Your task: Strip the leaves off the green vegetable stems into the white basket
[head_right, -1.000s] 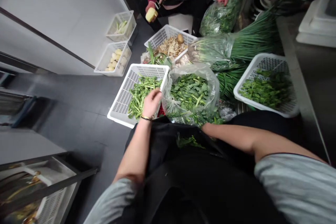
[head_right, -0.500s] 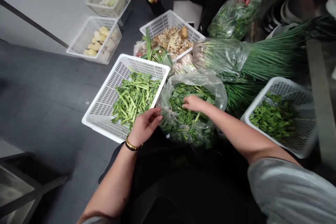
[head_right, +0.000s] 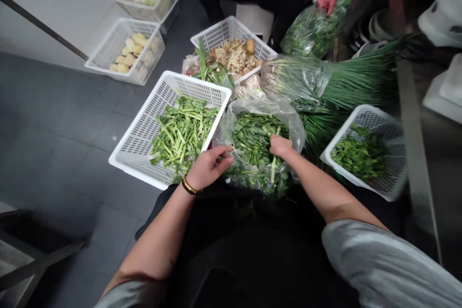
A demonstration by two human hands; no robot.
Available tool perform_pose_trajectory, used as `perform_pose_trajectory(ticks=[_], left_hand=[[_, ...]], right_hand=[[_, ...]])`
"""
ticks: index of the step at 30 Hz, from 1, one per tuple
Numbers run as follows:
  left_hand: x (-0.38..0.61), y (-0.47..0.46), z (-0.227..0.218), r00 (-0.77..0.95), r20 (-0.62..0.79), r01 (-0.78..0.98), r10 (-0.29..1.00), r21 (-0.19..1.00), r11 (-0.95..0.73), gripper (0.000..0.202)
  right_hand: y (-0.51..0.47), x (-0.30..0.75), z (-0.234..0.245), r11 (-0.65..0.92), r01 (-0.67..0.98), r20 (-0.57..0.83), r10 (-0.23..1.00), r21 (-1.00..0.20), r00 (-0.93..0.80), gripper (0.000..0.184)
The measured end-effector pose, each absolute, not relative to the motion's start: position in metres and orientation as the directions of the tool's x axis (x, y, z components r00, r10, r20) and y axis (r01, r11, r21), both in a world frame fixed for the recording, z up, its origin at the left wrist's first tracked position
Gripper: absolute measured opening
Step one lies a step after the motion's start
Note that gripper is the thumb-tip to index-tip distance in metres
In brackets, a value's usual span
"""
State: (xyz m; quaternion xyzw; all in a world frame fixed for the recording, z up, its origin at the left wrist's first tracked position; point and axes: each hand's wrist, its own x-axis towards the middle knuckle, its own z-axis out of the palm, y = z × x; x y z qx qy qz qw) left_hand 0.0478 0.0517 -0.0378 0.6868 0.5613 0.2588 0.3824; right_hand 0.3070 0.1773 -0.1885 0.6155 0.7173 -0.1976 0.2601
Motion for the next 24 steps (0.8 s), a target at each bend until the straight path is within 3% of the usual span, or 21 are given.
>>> perform_pose_trajectory(ticks=[4, 9, 12, 15, 17, 20, 22, 24], left_hand=[[0.06, 0.055, -0.046, 0.234, -0.105, 0.683, 0.967, 0.726, -0.087, 0.03], [0.092, 0.046, -0.059, 0.135, -0.153, 0.871, 0.979, 0.489, -0.043, 0.031], [0.108, 0.039, -0.057, 0.119, -0.075, 0.844, 0.99, 0.533, -0.06, 0.039], [0.112, 0.05, -0.041, 0.147, 0.177, 0.684, 0.973, 0.693, -0.229, 0.057], [0.11, 0.068, -0.028, 0.167, 0.244, 0.527, 0.955, 0.796, -0.296, 0.075], [0.11, 0.095, -0.02, 0.228, 0.164, 0.237, 0.96, 0.947, -0.218, 0.089], [0.116, 0.099, -0.023, 0.338, 0.046, 0.018, 0.94, 0.998, -0.055, 0.086], [0.126, 0.087, -0.03, 0.497, -0.069, -0.19, 0.865, 0.964, 0.186, 0.086]], right_hand=[[0.16, 0.306, -0.136, 0.246, 0.969, -0.554, 0.806, -0.007, -0.208, 0.044], [0.158, 0.324, -0.076, 0.284, 0.955, -0.457, 0.841, -0.081, -0.289, 0.042], [0.156, 0.335, -0.046, 0.29, 0.939, -0.309, 0.89, -0.186, -0.336, 0.044], [0.154, 0.343, -0.019, 0.391, 0.85, -0.155, 0.871, -0.354, -0.465, 0.045], [0.153, 0.345, 0.004, 0.471, 0.734, -0.092, 0.809, -0.489, -0.58, 0.045], [0.155, 0.343, 0.045, 0.505, 0.554, -0.128, 0.652, -0.662, -0.748, 0.043], [0.158, 0.339, 0.068, 0.475, 0.487, -0.197, 0.537, -0.733, -0.82, 0.046], [0.163, 0.332, 0.077, 0.441, 0.47, -0.239, 0.484, -0.764, -0.842, 0.048]])
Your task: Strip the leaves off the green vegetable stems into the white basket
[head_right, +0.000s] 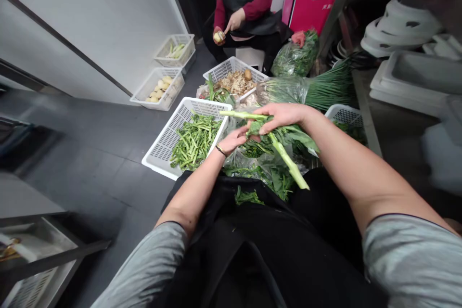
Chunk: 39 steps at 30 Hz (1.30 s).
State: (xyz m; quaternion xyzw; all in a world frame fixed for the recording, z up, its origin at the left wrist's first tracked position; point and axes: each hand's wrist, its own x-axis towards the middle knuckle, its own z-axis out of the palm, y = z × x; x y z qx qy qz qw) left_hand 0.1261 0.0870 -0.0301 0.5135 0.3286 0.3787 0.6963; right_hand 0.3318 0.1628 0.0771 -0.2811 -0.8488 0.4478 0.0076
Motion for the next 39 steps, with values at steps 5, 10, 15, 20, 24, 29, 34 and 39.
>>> perform_pose_trajectory(ticks=[5, 10, 15, 20, 24, 29, 34, 39], left_hand=[[0.161, 0.036, -0.041, 0.558, -0.179, -0.542, 0.81, 0.661, 0.519, 0.078], [0.156, 0.021, -0.042, 0.425, -0.393, -0.522, 0.816, 0.63, 0.575, 0.041], [0.12, -0.004, -0.041, 0.348, -0.354, -0.552, 0.868, 0.671, 0.495, 0.032], [0.127, 0.0, -0.055, 0.201, -0.446, -0.429, 0.872, 0.76, 0.488, 0.034], [0.125, 0.021, -0.062, 0.211, -0.558, -0.343, 0.803, 0.727, 0.595, 0.032], [0.086, 0.01, -0.044, 0.298, -0.435, -0.385, 0.85, 0.76, 0.524, 0.053], [0.073, -0.011, -0.041, 0.163, -0.367, -0.413, 0.916, 0.817, 0.401, 0.052], [0.081, -0.018, -0.06, -0.055, -0.372, -0.355, 0.927, 0.875, 0.33, 0.036]], right_hand=[[0.17, 0.298, 0.036, 0.408, 0.613, -0.177, 0.718, -0.677, -0.673, 0.036], [0.154, 0.287, 0.01, 0.423, 0.586, -0.044, 0.784, -0.691, -0.619, 0.034], [0.13, 0.327, 0.029, 0.187, 0.243, 0.009, 0.81, -0.952, -0.586, 0.041], [0.098, 0.333, -0.027, 0.196, 0.415, -0.097, 0.804, -0.888, -0.587, 0.054], [0.09, 0.328, -0.084, 0.04, 0.64, -0.217, 0.923, -0.767, -0.317, 0.046], [0.087, 0.326, -0.099, 0.105, 0.741, -0.251, 0.902, -0.663, -0.352, 0.033], [0.055, 0.284, -0.132, 0.34, 0.812, -0.463, 0.688, -0.475, -0.559, 0.025], [0.027, 0.278, -0.172, 0.326, 0.853, -0.606, 0.602, -0.408, -0.52, 0.018]])
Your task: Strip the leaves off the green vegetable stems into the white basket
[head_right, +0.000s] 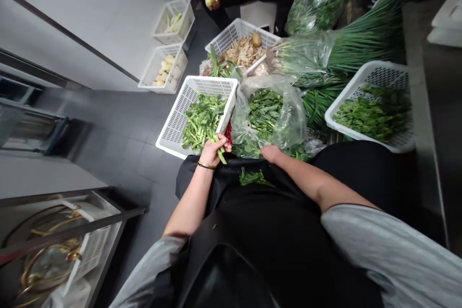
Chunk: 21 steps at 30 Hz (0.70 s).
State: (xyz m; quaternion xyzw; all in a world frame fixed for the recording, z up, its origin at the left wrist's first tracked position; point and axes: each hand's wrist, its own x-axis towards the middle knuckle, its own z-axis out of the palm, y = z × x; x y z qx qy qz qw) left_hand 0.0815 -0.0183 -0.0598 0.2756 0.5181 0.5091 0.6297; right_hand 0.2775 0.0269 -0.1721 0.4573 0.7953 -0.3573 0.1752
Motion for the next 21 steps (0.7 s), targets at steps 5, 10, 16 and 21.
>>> perform_pose_trajectory(ticks=[5, 10, 16, 21], left_hand=[[0.082, -0.022, -0.064, 0.093, -0.399, -0.408, 0.912, 0.82, 0.401, 0.034], [0.097, -0.016, -0.064, 0.075, -0.414, -0.348, 0.907, 0.842, 0.413, 0.04], [0.14, -0.006, -0.058, 0.061, -0.486, -0.43, 0.872, 0.775, 0.462, 0.051], [0.141, -0.024, -0.048, 0.14, -0.442, -0.387, 0.886, 0.799, 0.46, 0.063]], right_hand=[[0.022, 0.315, -0.165, 0.251, 0.866, -0.708, 0.501, -0.432, -0.498, 0.012], [0.054, 0.342, -0.118, 0.09, 0.82, -0.685, 0.502, -0.565, -0.527, 0.02], [0.055, 0.301, -0.062, -0.215, 0.265, -0.324, 0.805, -0.94, -0.496, 0.042], [0.03, 0.311, -0.042, -0.268, 0.161, -0.309, 0.729, -0.95, -0.611, 0.042]])
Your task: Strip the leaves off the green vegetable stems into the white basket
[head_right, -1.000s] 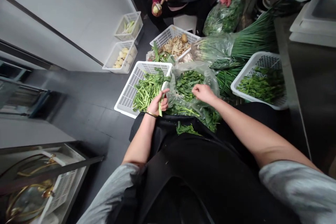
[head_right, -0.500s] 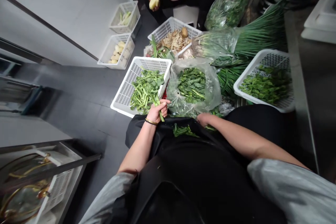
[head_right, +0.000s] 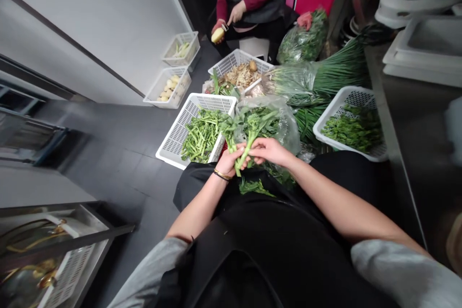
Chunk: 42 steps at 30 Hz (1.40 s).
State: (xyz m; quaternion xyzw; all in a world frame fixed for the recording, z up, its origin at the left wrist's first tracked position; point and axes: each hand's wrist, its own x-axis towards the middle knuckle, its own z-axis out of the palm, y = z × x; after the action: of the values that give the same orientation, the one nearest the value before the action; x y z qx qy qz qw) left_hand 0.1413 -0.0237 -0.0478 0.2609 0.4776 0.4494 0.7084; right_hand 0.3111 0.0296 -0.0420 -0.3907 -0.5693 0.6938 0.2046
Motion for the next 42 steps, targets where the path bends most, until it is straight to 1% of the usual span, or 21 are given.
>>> perform_pose_trajectory(ticks=[2, 3, 5, 7, 11, 13, 15, 17, 18, 19, 20, 22, 24, 25, 27, 28, 30, 32, 37, 40, 42], left_hand=[[0.139, -0.033, -0.045, 0.142, -0.443, -0.341, 0.885, 0.817, 0.464, 0.071], [0.14, -0.036, -0.044, 0.146, -0.436, -0.314, 0.888, 0.831, 0.459, 0.073], [0.144, -0.04, -0.041, 0.169, -0.401, -0.271, 0.901, 0.859, 0.433, 0.074], [0.15, -0.041, -0.039, 0.167, -0.346, -0.273, 0.923, 0.884, 0.38, 0.076], [0.158, -0.043, -0.034, 0.107, -0.248, -0.318, 0.963, 0.909, 0.269, 0.082], [0.159, -0.043, -0.034, 0.059, -0.244, -0.347, 0.968, 0.904, 0.249, 0.082], [0.16, -0.042, -0.035, -0.027, -0.283, -0.403, 0.959, 0.881, 0.248, 0.078], [0.161, -0.039, -0.037, -0.115, -0.323, -0.466, 0.939, 0.853, 0.236, 0.071], [0.162, -0.037, -0.038, -0.144, -0.331, -0.488, 0.933, 0.844, 0.224, 0.068], [0.162, -0.035, -0.038, -0.158, -0.329, -0.501, 0.931, 0.839, 0.211, 0.065], [0.161, -0.034, -0.038, -0.152, -0.319, -0.508, 0.935, 0.837, 0.203, 0.062], [0.159, -0.034, -0.038, -0.053, -0.294, -0.531, 0.954, 0.817, 0.222, 0.056], [0.157, -0.037, -0.037, 0.144, -0.266, -0.583, 0.953, 0.756, 0.299, 0.05], [0.155, -0.038, -0.037, 0.243, -0.245, -0.609, 0.939, 0.714, 0.344, 0.046], [0.154, -0.042, -0.036, 0.374, -0.202, -0.644, 0.905, 0.646, 0.41, 0.038], [0.153, -0.043, -0.035, 0.4, -0.184, -0.654, 0.898, 0.629, 0.421, 0.036], [0.154, -0.045, -0.035, 0.405, -0.145, -0.67, 0.903, 0.625, 0.401, 0.036], [0.155, -0.046, -0.035, 0.384, -0.107, -0.68, 0.917, 0.639, 0.359, 0.039], [0.158, -0.045, -0.034, 0.336, -0.074, -0.67, 0.939, 0.682, 0.293, 0.038], [0.159, -0.044, -0.03, 0.288, -0.085, -0.595, 0.954, 0.765, 0.247, 0.04], [0.162, -0.045, -0.026, 0.203, -0.108, -0.472, 0.973, 0.86, 0.194, 0.042]], right_hand=[[0.029, 0.33, -0.036, -0.299, 0.195, -0.351, 0.663, -0.934, -0.661, 0.045], [0.031, 0.338, -0.033, -0.311, 0.198, -0.364, 0.681, -0.929, -0.636, 0.046], [0.036, 0.346, -0.03, -0.327, 0.163, -0.363, 0.769, -0.931, -0.526, 0.047], [0.041, 0.342, -0.031, -0.341, 0.11, -0.354, 0.835, -0.934, -0.422, 0.047], [0.041, 0.317, -0.034, -0.371, 0.031, -0.354, 0.854, -0.928, -0.38, 0.05], [0.033, 0.306, -0.032, -0.262, 0.101, -0.28, 0.883, -0.96, -0.377, 0.045], [0.02, 0.3, -0.028, -0.018, 0.265, -0.105, 0.943, -0.964, -0.317, 0.039], [0.005, 0.298, -0.023, 0.238, 0.39, 0.106, 0.938, -0.89, -0.33, 0.032], [0.0, 0.299, -0.022, 0.315, 0.408, 0.165, 0.917, -0.857, -0.363, 0.03], [-0.003, 0.3, -0.02, 0.338, 0.408, 0.172, 0.904, -0.848, -0.392, 0.031], [-0.002, 0.302, -0.02, 0.304, 0.402, 0.128, 0.904, -0.864, -0.407, 0.033], [0.007, 0.307, -0.019, 0.105, 0.36, -0.054, 0.913, -0.927, -0.403, 0.038], [0.022, 0.312, -0.02, -0.125, 0.191, -0.202, 0.86, -0.974, -0.469, 0.038], [0.029, 0.314, -0.02, -0.216, 0.062, -0.215, 0.815, -0.974, -0.538, 0.037], [0.037, 0.314, -0.021, -0.337, -0.182, -0.147, 0.75, -0.924, -0.645, 0.035], [0.037, 0.312, -0.022, -0.36, -0.266, -0.107, 0.749, -0.894, -0.654, 0.034], [0.034, 0.306, -0.022, -0.359, -0.359, -0.079, 0.793, -0.861, -0.605, 0.032], [0.028, 0.298, -0.021, -0.378, -0.393, -0.104, 0.819, -0.838, -0.564, 0.03], [0.021, 0.294, -0.016, -0.516, -0.474, -0.149, 0.773, -0.713, -0.617, 0.038], [0.028, 0.301, -0.014, -0.536, -0.407, -0.168, 0.733, -0.74, -0.659, 0.043], [0.033, 0.302, -0.014, -0.52, -0.341, -0.199, 0.729, -0.783, -0.655, 0.045]])
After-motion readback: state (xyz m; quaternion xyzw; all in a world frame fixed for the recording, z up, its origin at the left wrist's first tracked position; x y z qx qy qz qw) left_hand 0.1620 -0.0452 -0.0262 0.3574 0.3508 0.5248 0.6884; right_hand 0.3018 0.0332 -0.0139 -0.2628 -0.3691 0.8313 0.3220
